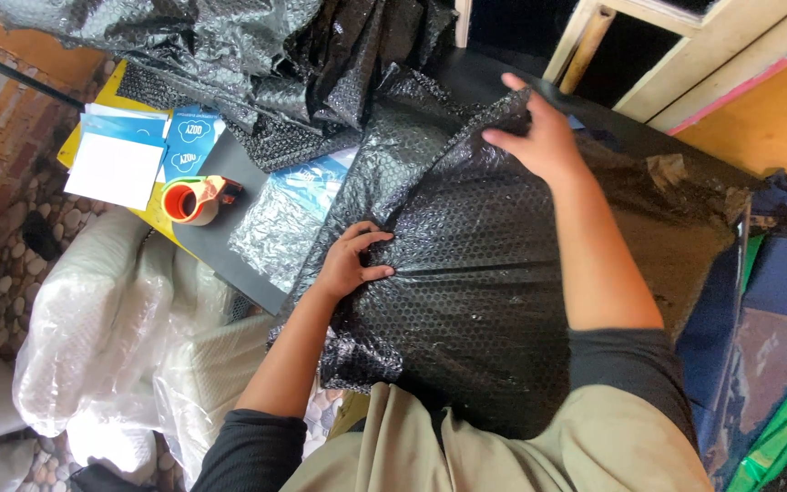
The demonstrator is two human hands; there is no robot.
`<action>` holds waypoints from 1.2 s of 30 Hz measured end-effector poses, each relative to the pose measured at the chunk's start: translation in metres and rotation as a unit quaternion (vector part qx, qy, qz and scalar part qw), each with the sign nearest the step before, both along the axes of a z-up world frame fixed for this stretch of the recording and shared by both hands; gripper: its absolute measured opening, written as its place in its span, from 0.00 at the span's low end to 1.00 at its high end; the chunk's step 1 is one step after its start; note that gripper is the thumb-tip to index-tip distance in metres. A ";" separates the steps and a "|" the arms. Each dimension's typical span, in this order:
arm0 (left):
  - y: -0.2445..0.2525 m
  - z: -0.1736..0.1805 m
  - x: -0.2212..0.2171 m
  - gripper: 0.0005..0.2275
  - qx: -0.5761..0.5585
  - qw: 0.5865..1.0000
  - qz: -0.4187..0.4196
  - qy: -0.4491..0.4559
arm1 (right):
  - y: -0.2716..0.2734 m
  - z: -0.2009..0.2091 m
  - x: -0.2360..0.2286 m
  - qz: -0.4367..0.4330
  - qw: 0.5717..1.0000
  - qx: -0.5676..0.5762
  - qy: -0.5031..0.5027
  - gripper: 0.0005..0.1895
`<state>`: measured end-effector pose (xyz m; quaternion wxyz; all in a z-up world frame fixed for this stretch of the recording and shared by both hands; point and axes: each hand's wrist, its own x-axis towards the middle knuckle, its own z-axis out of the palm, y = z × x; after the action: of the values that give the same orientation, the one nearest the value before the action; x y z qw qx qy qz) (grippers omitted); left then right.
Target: The person wraps a blue pillow in black bubble wrap on a table. They fold the bubble wrap around the pillow and secure it with clear packing tape using a handheld dispenser.
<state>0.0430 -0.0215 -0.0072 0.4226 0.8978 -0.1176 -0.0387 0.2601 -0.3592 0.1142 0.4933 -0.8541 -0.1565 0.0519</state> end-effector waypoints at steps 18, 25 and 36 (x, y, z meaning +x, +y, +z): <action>0.008 0.015 0.003 0.30 -0.057 0.996 -0.045 0.049 | 0.142 -0.009 -0.004 -0.107 0.981 -0.165 0.000 0.41; 0.008 -0.005 0.005 0.31 -0.132 0.991 0.004 -0.003 | 0.170 0.046 -0.156 0.129 0.919 -0.369 0.047 0.60; 0.032 0.005 0.017 0.27 -0.214 0.969 -0.072 0.102 | 0.172 -0.033 -0.285 0.105 0.906 -0.381 0.153 0.66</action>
<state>0.0602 0.0102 -0.0018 0.6108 0.7670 -0.1436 -0.1341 -0.0248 -0.1872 0.0813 0.1395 -0.9374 -0.1362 0.2887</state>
